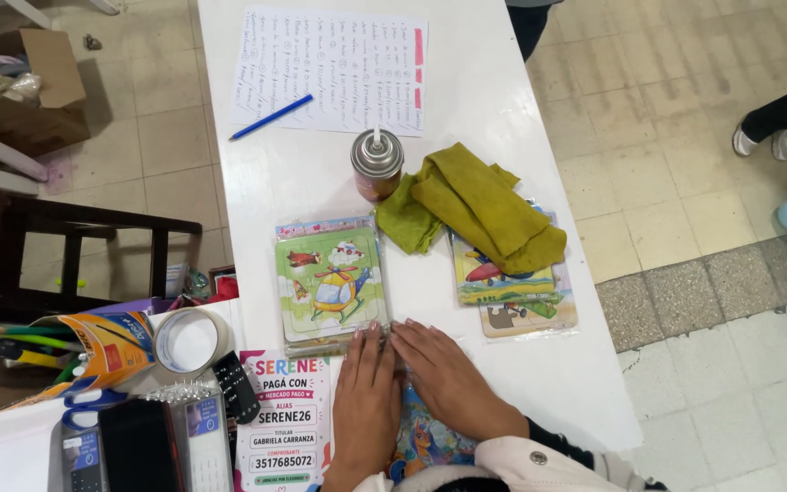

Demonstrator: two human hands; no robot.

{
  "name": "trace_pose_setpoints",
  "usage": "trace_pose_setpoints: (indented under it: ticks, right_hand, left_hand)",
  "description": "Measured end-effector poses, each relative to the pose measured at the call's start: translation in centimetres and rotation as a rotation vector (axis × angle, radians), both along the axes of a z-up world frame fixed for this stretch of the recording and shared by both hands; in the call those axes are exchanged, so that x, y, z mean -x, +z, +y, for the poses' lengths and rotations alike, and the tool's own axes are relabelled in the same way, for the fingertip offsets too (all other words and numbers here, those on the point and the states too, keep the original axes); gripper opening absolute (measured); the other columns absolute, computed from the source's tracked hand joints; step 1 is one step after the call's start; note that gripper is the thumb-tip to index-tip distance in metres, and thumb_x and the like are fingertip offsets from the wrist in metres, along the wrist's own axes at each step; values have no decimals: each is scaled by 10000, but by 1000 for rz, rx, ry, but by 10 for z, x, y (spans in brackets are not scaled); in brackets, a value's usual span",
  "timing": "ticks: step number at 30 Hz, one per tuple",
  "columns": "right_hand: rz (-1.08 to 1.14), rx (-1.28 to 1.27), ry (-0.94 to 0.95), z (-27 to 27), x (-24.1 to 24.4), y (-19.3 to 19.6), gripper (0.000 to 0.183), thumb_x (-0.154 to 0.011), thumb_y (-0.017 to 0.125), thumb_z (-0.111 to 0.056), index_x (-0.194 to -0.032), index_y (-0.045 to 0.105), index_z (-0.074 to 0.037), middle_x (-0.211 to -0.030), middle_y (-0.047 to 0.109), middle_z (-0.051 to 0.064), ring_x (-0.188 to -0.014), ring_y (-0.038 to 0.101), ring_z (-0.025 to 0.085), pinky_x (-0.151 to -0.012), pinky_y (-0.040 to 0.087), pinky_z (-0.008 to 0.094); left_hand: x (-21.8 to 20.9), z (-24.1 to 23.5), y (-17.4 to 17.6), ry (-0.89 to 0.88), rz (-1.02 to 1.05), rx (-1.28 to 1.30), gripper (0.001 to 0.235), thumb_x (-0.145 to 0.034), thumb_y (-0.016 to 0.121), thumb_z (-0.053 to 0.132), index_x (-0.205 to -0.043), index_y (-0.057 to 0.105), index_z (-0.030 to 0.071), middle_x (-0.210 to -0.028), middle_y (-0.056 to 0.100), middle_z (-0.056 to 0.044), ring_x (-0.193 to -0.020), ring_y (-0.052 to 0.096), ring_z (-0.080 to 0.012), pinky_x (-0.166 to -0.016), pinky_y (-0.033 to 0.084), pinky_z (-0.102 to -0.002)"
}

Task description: Unpacking small jigsaw puzzles from plastic bags and assembling them on their cardboard backings.

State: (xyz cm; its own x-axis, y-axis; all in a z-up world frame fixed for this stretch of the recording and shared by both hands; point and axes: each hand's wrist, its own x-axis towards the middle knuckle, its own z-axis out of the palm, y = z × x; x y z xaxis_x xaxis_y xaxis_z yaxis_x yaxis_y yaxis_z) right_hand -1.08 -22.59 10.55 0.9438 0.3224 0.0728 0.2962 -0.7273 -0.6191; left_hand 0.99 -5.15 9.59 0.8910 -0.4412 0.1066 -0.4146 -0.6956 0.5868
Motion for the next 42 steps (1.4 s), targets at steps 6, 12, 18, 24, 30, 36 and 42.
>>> trace_pose_setpoints:
  ticks: [6, 12, 18, 24, 30, 36, 42]
  right_hand:
    - [95, -5, -5, -2, -4, 1, 615, -884, 635, -39, -1472, 462, 5, -1540, 457, 189, -1460, 389, 374, -1191, 284, 515]
    - [122, -5, -10, -3, -6, -7, 613, -885, 643, -48, -1474, 475, -22, -1545, 462, 168, -1461, 393, 359, -1190, 283, 506]
    - [96, -18, -12, -2, -9, -1, 612, -879, 646, -64, -1469, 486, -23, -1537, 478, 164, -1452, 416, 355, -1192, 303, 501]
    - [92, -14, -29, -1, -9, -1, 604, -883, 650, -64, -1465, 493, -25, -1529, 488, 164, -1446, 426, 355, -1187, 309, 506]
    - [42, 0, -18, 2, -6, 0, 605, -889, 656, -64, -1467, 482, -13, -1526, 484, 175, -1448, 423, 364, -1190, 311, 509]
    - [-43, 9, -4, -1, 1, -9, 606, -892, 653, -70, -1467, 476, 4, -1526, 481, 201, -1445, 417, 382, -1183, 314, 508]
    - [-137, 77, 29, -2, 7, -22, 594, -917, 639, -98, -1468, 457, 27, -1532, 461, 223, -1452, 407, 390, -1198, 302, 507]
  left_hand:
    - [3, -2, -14, 12, 15, 3, 537, -871, 664, 129, -1373, 535, -13, -1542, 415, -214, -1440, 351, -433, -1117, 349, -496]
    - [5, -2, -25, 14, 25, -4, 495, -914, 627, 127, -1381, 545, -16, -1556, 431, -216, -1462, 368, -418, -1132, 368, -453]
    - [6, -1, -21, 22, 43, -13, 487, -920, 618, 130, -1383, 552, -7, -1551, 444, -198, -1458, 381, -398, -1136, 374, -451]
    - [5, -2, -19, 29, 52, -18, 491, -916, 621, 132, -1384, 548, 1, -1549, 441, -189, -1456, 377, -394, -1129, 367, -450]
    - [6, -3, -23, 25, -9, -33, 514, -897, 625, 105, -1389, 536, -14, -1548, 435, -208, -1460, 379, -391, -1148, 362, -450]
    - [9, -3, -14, 18, -75, 14, 489, -887, 596, 51, -1367, 542, -22, -1545, 442, -213, -1459, 385, -402, -1165, 356, -450]
    - [13, -2, -36, 6, -199, -15, 530, -877, 590, 79, -1390, 534, -37, -1549, 414, -226, -1445, 368, -420, -1137, 352, -481]
